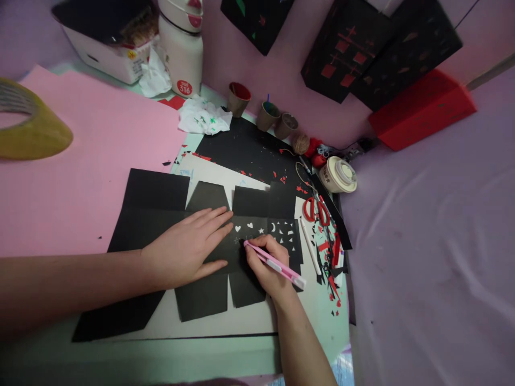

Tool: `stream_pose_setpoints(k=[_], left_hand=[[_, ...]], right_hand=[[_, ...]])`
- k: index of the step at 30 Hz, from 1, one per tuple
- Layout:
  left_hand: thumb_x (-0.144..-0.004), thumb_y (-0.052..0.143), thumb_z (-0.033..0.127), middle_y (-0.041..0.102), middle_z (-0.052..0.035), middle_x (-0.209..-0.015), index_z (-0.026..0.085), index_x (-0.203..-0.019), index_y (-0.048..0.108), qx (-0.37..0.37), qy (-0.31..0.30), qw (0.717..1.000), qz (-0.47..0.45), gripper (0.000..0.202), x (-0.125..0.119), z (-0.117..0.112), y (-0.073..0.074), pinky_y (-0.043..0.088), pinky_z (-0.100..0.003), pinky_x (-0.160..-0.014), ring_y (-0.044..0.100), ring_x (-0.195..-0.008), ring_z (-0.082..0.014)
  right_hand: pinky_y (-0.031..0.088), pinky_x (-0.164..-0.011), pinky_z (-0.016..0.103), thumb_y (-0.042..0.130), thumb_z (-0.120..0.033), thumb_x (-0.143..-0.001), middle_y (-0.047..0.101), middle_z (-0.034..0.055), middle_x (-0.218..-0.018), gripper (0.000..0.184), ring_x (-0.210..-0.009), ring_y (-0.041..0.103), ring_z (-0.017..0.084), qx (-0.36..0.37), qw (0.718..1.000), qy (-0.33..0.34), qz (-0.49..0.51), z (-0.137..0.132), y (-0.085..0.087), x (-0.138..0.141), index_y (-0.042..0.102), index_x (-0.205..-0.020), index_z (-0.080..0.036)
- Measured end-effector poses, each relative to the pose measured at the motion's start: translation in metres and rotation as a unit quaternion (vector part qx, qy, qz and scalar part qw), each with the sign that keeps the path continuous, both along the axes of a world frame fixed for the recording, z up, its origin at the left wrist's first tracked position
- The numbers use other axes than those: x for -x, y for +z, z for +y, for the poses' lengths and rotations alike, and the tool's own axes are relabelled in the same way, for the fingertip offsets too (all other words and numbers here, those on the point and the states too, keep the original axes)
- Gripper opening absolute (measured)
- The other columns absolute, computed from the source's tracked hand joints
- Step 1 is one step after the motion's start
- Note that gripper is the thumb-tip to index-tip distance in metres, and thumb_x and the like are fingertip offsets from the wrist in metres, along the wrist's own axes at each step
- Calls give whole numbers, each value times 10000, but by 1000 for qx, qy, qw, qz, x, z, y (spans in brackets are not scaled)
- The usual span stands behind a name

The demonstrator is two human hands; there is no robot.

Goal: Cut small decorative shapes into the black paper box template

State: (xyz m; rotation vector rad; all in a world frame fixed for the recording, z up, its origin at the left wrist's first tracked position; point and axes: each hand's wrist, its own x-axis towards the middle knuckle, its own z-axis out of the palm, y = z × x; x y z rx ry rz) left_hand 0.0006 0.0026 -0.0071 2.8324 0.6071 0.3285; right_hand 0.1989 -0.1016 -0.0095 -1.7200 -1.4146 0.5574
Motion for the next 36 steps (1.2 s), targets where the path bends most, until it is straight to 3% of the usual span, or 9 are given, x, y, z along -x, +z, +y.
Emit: stream_pose_setpoints(k=[22,36], left_hand=[[-912,463,535,421,-186,-1484,71,-1329,525,6,3,1000,2,627,-1,0,1,245,-440,-1154,334,-1406,-323],[-914,457,541,419,-182,-1486,73,-1328,524,3,2,1000,1,628,0,0,0,241,-437,-1155,329,-1409,-322]], right_hand=[[506,-616,266,675,-242,-824,720,26,-785,39,-669,656,155,-2,1000,9,-29,0,1,2,664,-825,-205],[500,-662,292,626,-229,-861,658,24,-792,39,-717,620,159,-14,997,66,23,4,4,3,614,-830,-208]])
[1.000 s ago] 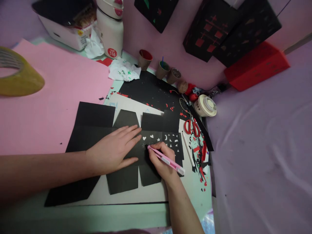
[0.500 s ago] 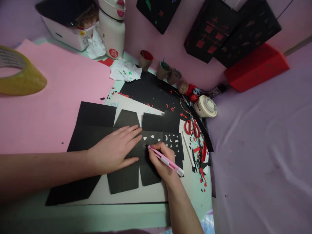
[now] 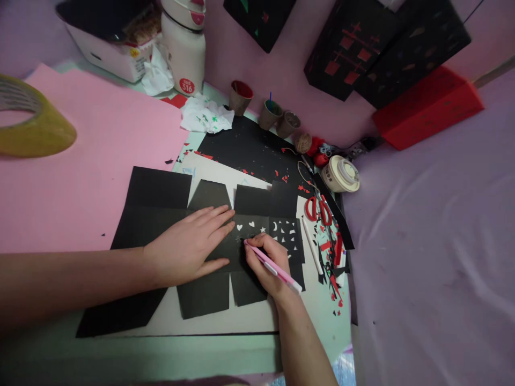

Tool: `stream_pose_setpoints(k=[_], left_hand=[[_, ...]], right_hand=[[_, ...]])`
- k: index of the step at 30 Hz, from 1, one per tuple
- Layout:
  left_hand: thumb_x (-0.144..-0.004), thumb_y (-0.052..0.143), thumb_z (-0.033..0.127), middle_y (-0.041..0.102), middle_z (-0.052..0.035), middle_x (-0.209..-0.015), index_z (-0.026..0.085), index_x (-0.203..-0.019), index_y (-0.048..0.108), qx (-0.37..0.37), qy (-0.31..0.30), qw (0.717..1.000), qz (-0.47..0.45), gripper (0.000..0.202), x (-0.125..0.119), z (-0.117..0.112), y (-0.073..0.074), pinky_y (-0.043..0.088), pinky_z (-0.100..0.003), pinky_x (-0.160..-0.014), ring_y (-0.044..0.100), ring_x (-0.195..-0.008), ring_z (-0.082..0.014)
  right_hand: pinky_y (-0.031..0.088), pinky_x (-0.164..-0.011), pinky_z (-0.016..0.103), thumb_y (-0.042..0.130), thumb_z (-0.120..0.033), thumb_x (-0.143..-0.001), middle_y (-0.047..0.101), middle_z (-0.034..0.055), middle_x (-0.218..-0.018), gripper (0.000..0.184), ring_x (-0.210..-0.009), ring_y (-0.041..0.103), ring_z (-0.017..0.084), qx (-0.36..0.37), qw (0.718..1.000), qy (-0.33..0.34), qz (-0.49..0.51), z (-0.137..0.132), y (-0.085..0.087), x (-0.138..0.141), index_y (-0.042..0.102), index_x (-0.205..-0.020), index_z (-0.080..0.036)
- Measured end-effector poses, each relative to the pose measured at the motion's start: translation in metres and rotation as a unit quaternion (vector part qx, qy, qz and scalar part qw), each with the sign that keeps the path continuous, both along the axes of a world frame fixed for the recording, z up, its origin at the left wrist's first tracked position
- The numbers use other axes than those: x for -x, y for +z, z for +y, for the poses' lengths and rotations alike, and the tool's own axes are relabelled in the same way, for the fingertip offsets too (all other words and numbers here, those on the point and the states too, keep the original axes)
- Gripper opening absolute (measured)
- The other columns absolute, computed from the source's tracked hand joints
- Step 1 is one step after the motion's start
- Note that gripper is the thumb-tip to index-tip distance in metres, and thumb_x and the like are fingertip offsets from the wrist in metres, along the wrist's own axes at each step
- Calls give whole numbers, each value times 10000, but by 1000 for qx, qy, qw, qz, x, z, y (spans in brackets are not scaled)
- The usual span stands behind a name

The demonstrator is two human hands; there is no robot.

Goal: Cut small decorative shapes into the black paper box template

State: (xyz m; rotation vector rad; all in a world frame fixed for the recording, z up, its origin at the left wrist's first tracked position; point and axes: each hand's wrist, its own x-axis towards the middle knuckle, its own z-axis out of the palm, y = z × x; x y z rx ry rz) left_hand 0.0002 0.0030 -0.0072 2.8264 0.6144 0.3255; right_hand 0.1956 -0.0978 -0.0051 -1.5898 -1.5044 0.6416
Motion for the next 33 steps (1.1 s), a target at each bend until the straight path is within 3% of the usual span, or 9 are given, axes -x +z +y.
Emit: stream_pose_setpoints(k=[24,33], left_hand=[[-913,462,542,420,-187,-1483,64,-1332,527,-1,0,1000,2,639,0,0,0,245,-439,-1157,330,-1407,-326],[-913,455,545,420,-186,-1483,60,-1336,527,-8,0,1000,6,647,-1,0,1,254,-437,-1152,336,-1404,-323]], right_hand=[[463,-660,255,623,-157,-867,629,6,-798,63,-715,589,133,-3,1000,28,3,-3,-1,-6,599,-848,-212],[471,-654,248,640,-157,-860,665,10,-806,63,-716,616,134,-3,1000,5,7,-4,-2,-6,624,-857,-218]])
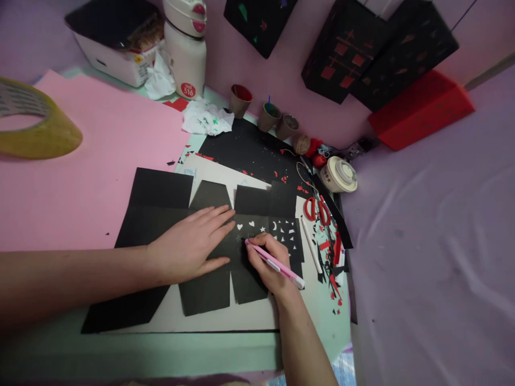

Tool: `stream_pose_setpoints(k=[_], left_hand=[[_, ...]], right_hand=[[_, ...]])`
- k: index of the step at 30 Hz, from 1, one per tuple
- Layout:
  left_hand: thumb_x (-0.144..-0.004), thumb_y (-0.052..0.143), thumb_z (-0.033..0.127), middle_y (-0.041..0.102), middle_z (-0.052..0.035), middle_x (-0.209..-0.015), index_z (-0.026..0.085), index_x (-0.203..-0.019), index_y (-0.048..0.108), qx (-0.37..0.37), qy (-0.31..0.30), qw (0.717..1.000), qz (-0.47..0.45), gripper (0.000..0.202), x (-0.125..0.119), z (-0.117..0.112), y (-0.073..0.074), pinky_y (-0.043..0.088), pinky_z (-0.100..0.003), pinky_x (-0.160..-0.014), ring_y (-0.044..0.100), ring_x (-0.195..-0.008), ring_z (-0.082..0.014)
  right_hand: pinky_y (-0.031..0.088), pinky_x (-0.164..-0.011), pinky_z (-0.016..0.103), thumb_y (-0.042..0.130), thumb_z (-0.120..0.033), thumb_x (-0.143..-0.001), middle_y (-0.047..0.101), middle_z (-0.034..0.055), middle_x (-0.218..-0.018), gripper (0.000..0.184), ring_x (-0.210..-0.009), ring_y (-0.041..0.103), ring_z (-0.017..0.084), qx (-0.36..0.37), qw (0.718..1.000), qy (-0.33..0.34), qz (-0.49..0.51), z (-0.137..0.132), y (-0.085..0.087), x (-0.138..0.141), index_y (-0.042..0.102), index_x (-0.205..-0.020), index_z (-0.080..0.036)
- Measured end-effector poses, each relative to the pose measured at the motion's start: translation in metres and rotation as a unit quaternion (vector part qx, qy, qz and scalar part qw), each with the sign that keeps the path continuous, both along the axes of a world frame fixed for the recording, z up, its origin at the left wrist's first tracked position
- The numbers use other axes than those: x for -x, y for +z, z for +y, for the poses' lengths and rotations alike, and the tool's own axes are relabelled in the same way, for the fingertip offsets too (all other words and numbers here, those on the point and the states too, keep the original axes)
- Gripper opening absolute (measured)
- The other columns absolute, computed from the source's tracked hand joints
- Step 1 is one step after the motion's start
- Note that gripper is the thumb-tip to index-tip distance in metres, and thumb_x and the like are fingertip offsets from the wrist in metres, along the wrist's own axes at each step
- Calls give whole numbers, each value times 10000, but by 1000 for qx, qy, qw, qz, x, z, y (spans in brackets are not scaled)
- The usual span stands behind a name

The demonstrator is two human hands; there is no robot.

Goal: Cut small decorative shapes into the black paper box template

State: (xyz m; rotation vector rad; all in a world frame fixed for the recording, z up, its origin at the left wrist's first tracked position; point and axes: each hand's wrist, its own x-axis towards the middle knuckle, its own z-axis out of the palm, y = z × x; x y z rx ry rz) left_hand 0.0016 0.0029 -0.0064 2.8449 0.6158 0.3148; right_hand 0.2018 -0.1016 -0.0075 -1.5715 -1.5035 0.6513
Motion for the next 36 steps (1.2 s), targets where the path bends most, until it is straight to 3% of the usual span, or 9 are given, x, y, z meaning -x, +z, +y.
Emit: stream_pose_setpoints(k=[36], left_hand=[[-915,451,552,408,-184,-1493,68,-1335,525,0,-1,1000,7,646,0,0,0,237,-432,-1159,323,-1413,-317]], right_hand=[[468,-655,262,631,-180,-866,644,7,-805,51,-710,598,138,5,1000,8,-6,0,-1,3,599,-850,-216]])
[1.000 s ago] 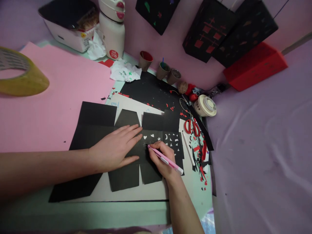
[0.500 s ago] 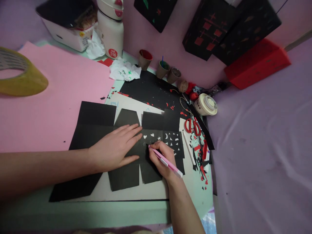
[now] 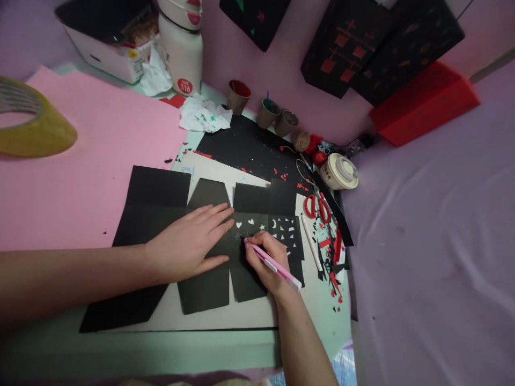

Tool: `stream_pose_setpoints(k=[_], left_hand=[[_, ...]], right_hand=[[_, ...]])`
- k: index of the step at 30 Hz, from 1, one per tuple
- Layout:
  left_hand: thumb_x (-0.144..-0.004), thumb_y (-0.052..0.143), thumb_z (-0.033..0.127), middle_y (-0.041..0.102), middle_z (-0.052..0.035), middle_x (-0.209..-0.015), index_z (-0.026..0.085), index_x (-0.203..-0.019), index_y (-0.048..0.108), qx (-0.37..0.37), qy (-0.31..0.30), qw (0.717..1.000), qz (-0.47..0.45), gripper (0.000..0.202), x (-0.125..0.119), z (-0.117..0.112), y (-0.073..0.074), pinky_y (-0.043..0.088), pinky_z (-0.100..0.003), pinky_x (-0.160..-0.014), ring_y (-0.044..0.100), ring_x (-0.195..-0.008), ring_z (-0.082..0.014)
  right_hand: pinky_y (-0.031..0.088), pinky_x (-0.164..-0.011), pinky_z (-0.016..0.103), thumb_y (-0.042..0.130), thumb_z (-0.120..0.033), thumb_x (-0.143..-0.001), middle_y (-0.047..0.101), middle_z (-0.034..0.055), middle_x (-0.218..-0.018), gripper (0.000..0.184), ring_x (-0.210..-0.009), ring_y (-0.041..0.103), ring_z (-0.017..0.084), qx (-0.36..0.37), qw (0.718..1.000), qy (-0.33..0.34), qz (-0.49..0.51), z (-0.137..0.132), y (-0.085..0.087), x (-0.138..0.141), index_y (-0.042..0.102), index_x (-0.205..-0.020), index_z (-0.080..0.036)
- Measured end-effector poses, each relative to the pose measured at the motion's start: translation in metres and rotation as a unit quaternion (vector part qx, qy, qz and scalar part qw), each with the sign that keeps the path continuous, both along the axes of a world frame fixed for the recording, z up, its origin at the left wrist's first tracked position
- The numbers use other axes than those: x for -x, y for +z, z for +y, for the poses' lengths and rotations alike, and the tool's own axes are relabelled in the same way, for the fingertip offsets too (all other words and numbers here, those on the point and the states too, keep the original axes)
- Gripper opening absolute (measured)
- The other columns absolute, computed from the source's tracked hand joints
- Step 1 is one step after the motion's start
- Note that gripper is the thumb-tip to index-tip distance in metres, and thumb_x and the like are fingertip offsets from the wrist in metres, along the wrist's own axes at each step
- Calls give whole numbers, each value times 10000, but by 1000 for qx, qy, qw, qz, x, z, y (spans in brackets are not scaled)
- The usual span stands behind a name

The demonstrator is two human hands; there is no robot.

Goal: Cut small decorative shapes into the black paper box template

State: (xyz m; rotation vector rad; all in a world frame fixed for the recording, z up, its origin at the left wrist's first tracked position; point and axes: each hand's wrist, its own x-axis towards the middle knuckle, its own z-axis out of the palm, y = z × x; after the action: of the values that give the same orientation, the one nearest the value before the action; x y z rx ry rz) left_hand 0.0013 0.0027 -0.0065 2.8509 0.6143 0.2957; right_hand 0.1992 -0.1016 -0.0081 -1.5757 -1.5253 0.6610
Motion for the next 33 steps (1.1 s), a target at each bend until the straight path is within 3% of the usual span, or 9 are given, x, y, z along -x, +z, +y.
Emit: stream_pose_setpoints(k=[8,14,20,33], left_hand=[[-916,456,545,414,-194,-1486,59,-1333,525,5,-1,1000,-4,644,0,0,1,246,-442,-1155,330,-1408,-328],[-916,471,530,419,-197,-1481,59,-1326,526,11,-3,1000,-13,628,1,0,1,239,-444,-1156,330,-1407,-332],[-914,471,533,411,-196,-1487,63,-1326,523,11,-1,1000,-15,628,1,0,-1,243,-450,-1156,329,-1407,-334],[-899,502,520,437,-198,-1469,63,-1306,544,9,1,999,-34,613,1,0,-3,274,-460,-1148,360,-1389,-336]], right_hand=[[498,-695,293,658,-196,-853,666,26,-844,64,-779,626,164,-34,998,-26,45,0,4,0,641,-904,-231],[518,-677,273,714,-199,-804,703,23,-840,119,-753,655,162,-24,994,-99,35,-3,9,3,695,-914,-240],[444,-551,245,619,-182,-844,646,0,-686,75,-587,575,127,-13,998,-65,22,-4,9,9,679,-810,-212],[456,-567,265,624,-162,-817,654,20,-700,70,-601,591,146,-7,999,-50,17,0,9,11,680,-798,-201]])
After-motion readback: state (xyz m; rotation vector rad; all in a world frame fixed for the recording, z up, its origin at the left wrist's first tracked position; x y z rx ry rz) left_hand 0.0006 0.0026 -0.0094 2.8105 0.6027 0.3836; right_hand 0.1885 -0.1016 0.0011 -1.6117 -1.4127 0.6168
